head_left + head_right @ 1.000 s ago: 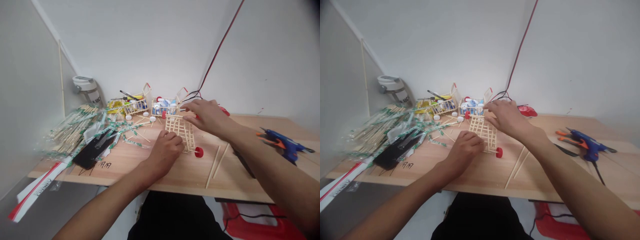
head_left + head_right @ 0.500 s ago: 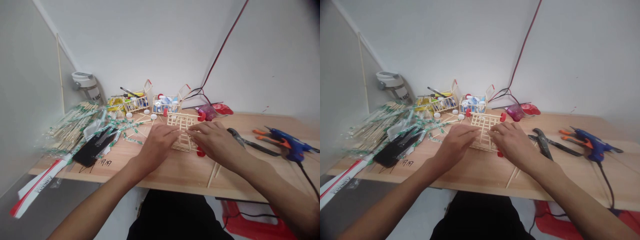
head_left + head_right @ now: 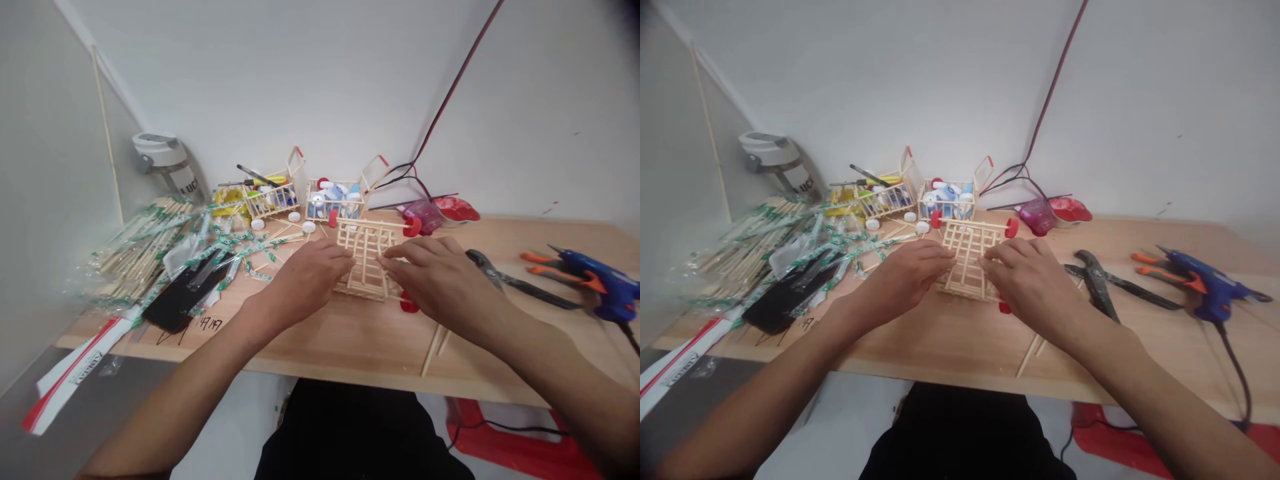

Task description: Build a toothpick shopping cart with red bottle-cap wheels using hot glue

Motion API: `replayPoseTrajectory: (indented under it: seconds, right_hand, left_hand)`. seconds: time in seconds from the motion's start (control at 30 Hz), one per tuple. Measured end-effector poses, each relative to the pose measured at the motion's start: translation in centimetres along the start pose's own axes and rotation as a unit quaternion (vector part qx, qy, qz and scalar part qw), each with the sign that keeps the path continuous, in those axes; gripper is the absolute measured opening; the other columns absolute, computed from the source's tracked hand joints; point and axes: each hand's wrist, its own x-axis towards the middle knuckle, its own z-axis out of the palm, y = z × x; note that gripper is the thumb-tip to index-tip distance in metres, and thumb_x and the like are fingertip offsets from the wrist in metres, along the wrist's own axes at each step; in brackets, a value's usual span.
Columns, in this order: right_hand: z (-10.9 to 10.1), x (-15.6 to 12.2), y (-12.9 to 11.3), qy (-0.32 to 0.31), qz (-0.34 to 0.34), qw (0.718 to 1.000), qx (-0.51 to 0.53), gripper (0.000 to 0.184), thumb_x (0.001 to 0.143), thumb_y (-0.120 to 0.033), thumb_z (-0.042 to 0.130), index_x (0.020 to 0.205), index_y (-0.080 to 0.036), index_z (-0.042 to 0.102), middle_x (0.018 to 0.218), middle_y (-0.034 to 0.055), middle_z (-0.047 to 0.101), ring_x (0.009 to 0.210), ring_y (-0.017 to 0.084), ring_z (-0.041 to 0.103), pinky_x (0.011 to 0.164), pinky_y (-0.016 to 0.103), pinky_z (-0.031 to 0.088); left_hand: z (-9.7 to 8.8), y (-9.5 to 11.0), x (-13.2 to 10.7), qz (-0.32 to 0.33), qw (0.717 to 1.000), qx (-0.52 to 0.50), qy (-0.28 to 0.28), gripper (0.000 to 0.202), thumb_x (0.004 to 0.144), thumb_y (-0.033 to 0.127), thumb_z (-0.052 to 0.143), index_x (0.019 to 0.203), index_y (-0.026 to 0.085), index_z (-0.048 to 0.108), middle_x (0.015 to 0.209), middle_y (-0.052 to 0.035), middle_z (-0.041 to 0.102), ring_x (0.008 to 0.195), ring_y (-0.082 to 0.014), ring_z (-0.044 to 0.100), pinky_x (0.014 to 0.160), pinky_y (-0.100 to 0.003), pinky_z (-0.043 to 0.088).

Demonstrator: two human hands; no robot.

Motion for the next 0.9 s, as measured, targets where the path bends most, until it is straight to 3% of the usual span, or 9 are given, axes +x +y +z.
replayPoseTrajectory:
  seconds: [0.13,0.27,0.43,0.57,0.73,0.9]
  right_hand:
    - [-0.3,-0.4,0.3,0.021,0.028,0.998,0.058,0.024,0.098,-0.021,0.049,0.109,-0.017,0.070,0.111,0.0101,0.071,0.101,0.027,0.061,0.081,0.041,0.041]
    - [-0.8,-2.4,0.2,0.069,0.131,0.979,0.139,0.034,0.099,-0.034,0.047,0.125,-0.019,0.062,0.121,0.0117,0.069,0.112,0.027,0.061,0.091,0.044,0.047]
    - [-0.1,-4.8,-0.7,0.040,0.198,0.964,0.176,0.051,0.092,-0.050,0.055,0.133,-0.021,0.055,0.132,0.0129,0.062,0.122,0.031,0.058,0.101,0.050,0.046]
    - [0.2,-3.9,-1.8,0.051,0.171,0.975,0.133,0.054,0.093,-0.046,0.055,0.139,-0.019,0.051,0.141,0.0161,0.056,0.127,0.032,0.054,0.102,0.052,0.045]
    - [0.3,-2.3,-2.5,0.039,0.107,0.991,0.076,0.051,0.096,-0.046,0.050,0.135,-0.013,0.055,0.136,0.0161,0.061,0.127,0.033,0.054,0.097,0.051,0.045]
    - [0.8,-2.1,-2.6,0.024,0.090,0.995,0.047,0.052,0.099,-0.046,0.044,0.131,-0.009,0.059,0.134,0.0149,0.063,0.127,0.033,0.054,0.092,0.049,0.046]
  left_hand:
    - [-0.2,0.0,-0.3,-0.009,0.999,-0.047,0.018,0.027,0.092,0.006,0.047,0.104,0.016,0.068,0.114,-0.0090,0.070,0.109,-0.0210,0.064,0.095,-0.040,0.052]
    - [-0.3,0.2,-1.7,-0.036,0.992,-0.086,0.090,0.024,0.095,0.016,0.051,0.114,0.017,0.065,0.127,-0.0103,0.065,0.119,-0.0202,0.059,0.102,-0.041,0.050]
    - [0.2,0.6,-2.9,-0.028,0.993,-0.065,0.096,0.024,0.093,0.027,0.059,0.115,0.019,0.065,0.129,-0.0112,0.063,0.122,-0.0223,0.057,0.101,-0.044,0.051]
    - [0.7,0.6,-2.5,0.000,0.998,-0.016,0.059,0.034,0.093,0.033,0.058,0.122,0.016,0.061,0.137,-0.0120,0.059,0.128,-0.0241,0.054,0.107,-0.046,0.047]
    - [0.7,0.7,-2.0,0.008,1.000,0.027,0.008,0.035,0.094,0.034,0.057,0.123,0.015,0.060,0.138,-0.0106,0.059,0.129,-0.0251,0.053,0.110,-0.045,0.044]
    - [0.6,0.9,-2.0,0.000,0.999,0.047,0.005,0.038,0.094,0.036,0.058,0.124,0.012,0.060,0.137,-0.0100,0.060,0.129,-0.0275,0.051,0.107,-0.045,0.046]
